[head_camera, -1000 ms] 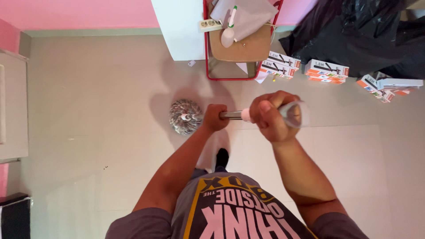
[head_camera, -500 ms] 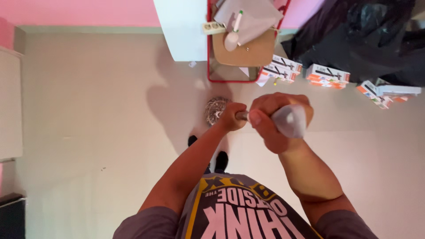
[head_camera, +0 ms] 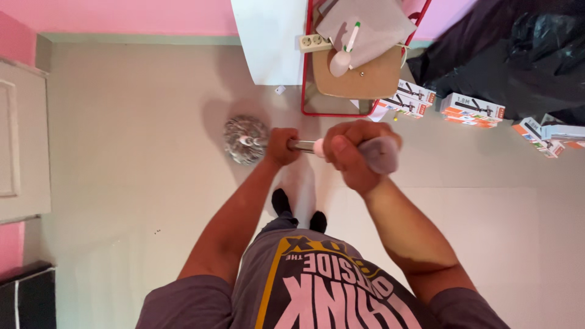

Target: The person mops the tiled floor, moving a wet mop across the surface while occasionally rinsing or wringing it.

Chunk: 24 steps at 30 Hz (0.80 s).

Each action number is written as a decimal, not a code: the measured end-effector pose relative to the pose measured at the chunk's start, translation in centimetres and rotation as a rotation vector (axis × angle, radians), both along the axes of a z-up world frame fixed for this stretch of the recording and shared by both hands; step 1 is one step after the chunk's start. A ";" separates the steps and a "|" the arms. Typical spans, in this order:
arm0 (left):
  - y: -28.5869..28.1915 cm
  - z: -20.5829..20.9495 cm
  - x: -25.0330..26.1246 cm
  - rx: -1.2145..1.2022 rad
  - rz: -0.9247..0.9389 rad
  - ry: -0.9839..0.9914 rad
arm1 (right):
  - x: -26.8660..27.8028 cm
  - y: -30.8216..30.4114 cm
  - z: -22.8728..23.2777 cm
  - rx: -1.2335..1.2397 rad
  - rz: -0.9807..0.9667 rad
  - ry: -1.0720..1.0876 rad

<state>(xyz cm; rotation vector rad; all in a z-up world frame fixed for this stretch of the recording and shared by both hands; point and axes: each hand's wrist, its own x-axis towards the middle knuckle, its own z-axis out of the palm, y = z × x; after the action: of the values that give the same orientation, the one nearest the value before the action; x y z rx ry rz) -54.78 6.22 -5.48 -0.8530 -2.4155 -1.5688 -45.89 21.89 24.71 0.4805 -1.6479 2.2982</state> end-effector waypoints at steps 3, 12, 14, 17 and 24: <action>3.7 0.6 0.1 0.212 -0.078 0.018 | -0.4 0.9 2.7 0.064 -0.059 -0.028; 9.4 5.5 1.7 0.342 -0.315 -0.224 | -1.4 0.0 5.3 0.431 -0.276 0.051; 8.2 4.8 0.5 0.268 -0.315 -0.163 | -1.7 -0.5 4.9 0.401 -0.274 0.057; 5.4 3.2 -2.0 0.070 -0.261 -0.198 | -3.0 -1.0 4.0 0.184 -0.159 0.072; 0.5 2.9 -7.2 0.189 -0.158 0.026 | -7.4 -3.6 2.2 0.217 -0.190 0.027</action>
<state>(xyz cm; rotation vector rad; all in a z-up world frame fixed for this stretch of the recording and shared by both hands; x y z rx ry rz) -61.93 6.69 -2.54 -1.0408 -2.1852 -1.7945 -53.32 18.26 26.94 0.3790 -1.8537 1.9816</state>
